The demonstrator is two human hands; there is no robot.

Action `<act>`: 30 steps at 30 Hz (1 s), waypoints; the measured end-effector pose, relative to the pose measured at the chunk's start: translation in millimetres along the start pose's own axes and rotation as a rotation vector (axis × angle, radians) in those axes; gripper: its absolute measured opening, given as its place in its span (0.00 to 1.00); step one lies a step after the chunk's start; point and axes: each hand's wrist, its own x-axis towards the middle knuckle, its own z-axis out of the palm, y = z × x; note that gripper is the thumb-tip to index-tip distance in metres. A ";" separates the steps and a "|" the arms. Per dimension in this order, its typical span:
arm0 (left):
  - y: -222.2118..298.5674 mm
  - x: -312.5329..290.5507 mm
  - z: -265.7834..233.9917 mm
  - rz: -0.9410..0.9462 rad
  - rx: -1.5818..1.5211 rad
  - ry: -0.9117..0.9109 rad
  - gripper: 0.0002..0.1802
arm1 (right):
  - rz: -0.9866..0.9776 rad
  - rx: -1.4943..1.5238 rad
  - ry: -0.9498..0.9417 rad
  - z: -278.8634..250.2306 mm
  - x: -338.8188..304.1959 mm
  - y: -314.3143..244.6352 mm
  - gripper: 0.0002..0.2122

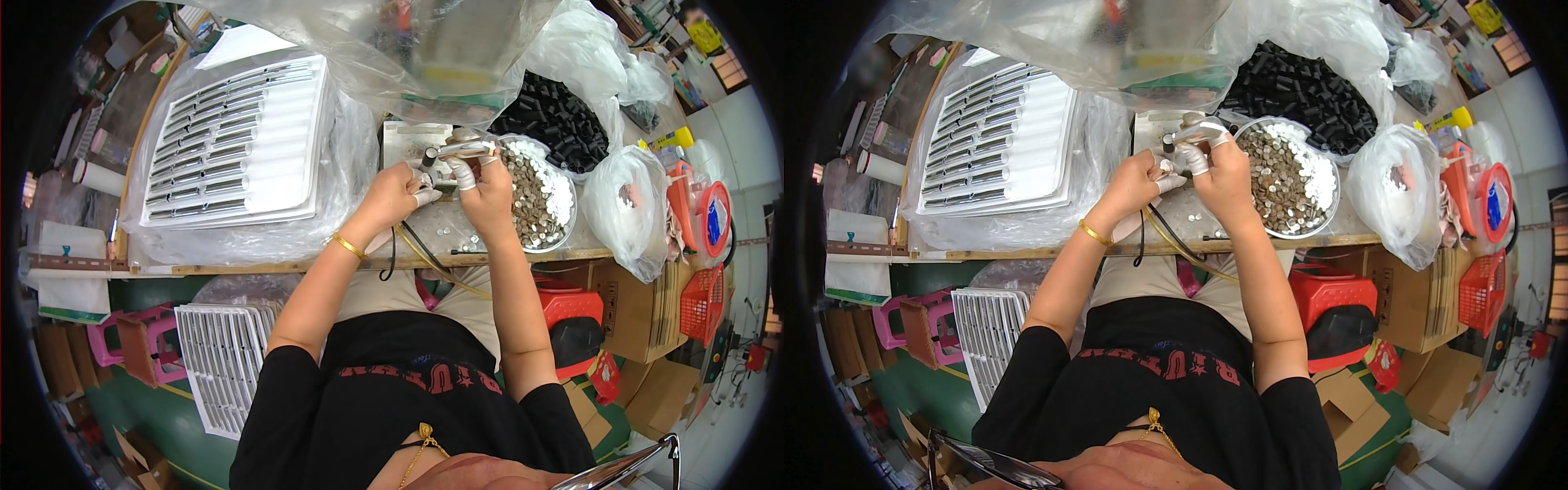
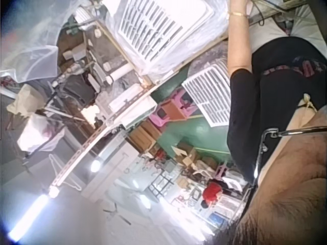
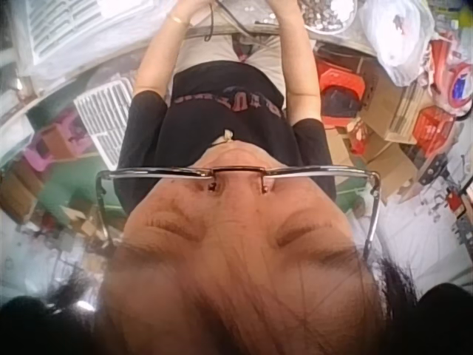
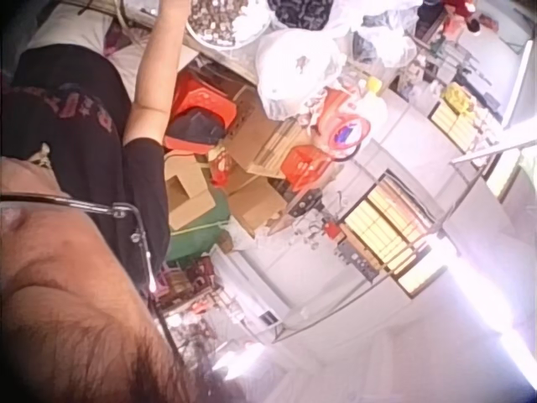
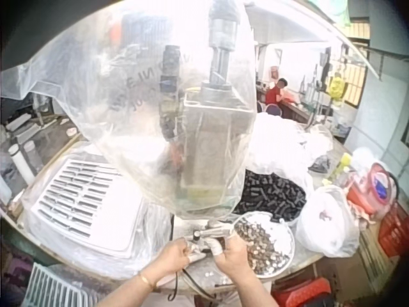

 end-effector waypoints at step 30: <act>-9.9 -30.2 -3.3 0.009 -0.413 0.124 0.12 | 0.118 -0.429 -0.232 26.2 -2.3 37.4 0.18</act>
